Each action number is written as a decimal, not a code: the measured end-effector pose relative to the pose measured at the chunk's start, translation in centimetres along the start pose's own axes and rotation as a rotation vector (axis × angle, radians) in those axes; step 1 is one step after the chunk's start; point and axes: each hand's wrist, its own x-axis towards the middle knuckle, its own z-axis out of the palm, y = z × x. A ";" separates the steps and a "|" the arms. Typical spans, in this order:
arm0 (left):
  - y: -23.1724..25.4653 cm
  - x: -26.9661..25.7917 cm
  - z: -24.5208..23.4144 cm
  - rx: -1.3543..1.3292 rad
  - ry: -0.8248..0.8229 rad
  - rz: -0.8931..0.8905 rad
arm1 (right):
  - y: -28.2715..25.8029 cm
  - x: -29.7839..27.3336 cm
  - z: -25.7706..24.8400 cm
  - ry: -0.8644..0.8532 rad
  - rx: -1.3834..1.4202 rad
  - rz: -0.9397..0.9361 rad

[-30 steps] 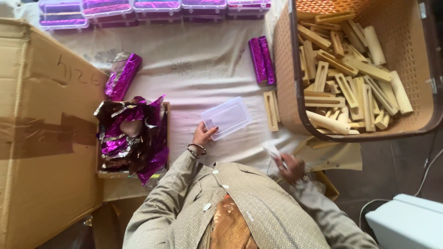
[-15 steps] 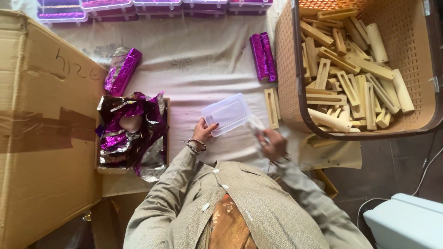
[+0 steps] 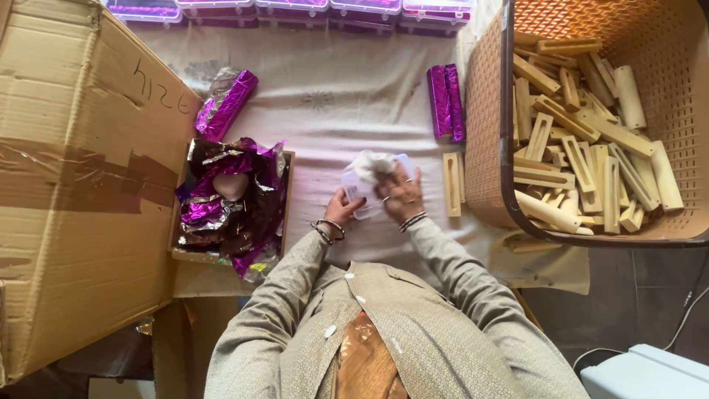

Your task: The person takes wooden blocks from a basket, wipes them with a cloth, wraps some in foil and others in purple paper, and places them into plastic containers.

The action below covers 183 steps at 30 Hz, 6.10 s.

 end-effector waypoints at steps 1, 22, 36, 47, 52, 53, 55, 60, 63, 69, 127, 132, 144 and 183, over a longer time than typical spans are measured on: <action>0.4 -0.4 0.2 0.014 0.006 -0.006 | 1.3 -0.7 0.5 0.015 0.070 0.125; -1.6 0.7 -0.8 0.159 0.046 0.017 | 0.6 -0.9 0.1 0.021 0.000 0.049; 3.8 -1.9 -1.6 0.083 0.005 -0.024 | 4.5 -5.3 -1.8 0.087 -0.083 0.557; 11.8 -5.2 -3.0 0.133 -0.266 -0.032 | -2.5 -4.3 -4.2 0.239 1.702 0.926; 13.4 -6.6 -1.8 0.158 -0.261 0.001 | -3.1 -4.6 -4.0 0.278 1.745 1.009; 14.1 -6.8 -1.6 0.166 -0.264 0.095 | -3.2 -4.6 -4.2 0.298 1.775 1.066; 12.6 -5.7 -2.2 0.286 -0.275 0.260 | -2.2 -6.1 -2.1 0.289 1.747 1.096; 12.4 -5.6 -1.7 0.675 -0.148 0.381 | -3.4 -4.9 -3.2 0.199 1.613 1.158; 13.5 -6.1 -1.1 0.213 -0.116 -0.036 | -3.9 -5.1 -4.6 0.120 1.484 1.258; 10.0 -2.2 -3.1 -0.047 0.064 -0.047 | 1.2 -16.6 -4.0 -0.154 1.389 1.298; 10.9 -1.1 -5.7 -0.226 -0.347 -0.038 | 0.4 -0.4 -0.8 0.034 1.520 1.398; 11.1 -1.0 -3.9 0.246 -0.285 0.230 | 4.8 0.5 2.9 0.047 1.422 1.274; 10.7 -1.5 -3.6 0.736 0.138 0.502 | 2.3 -8.2 5.0 -0.347 -0.336 0.633; 13.0 -6.4 -1.9 0.839 0.190 0.602 | 13.3 2.8 2.7 0.098 0.007 0.795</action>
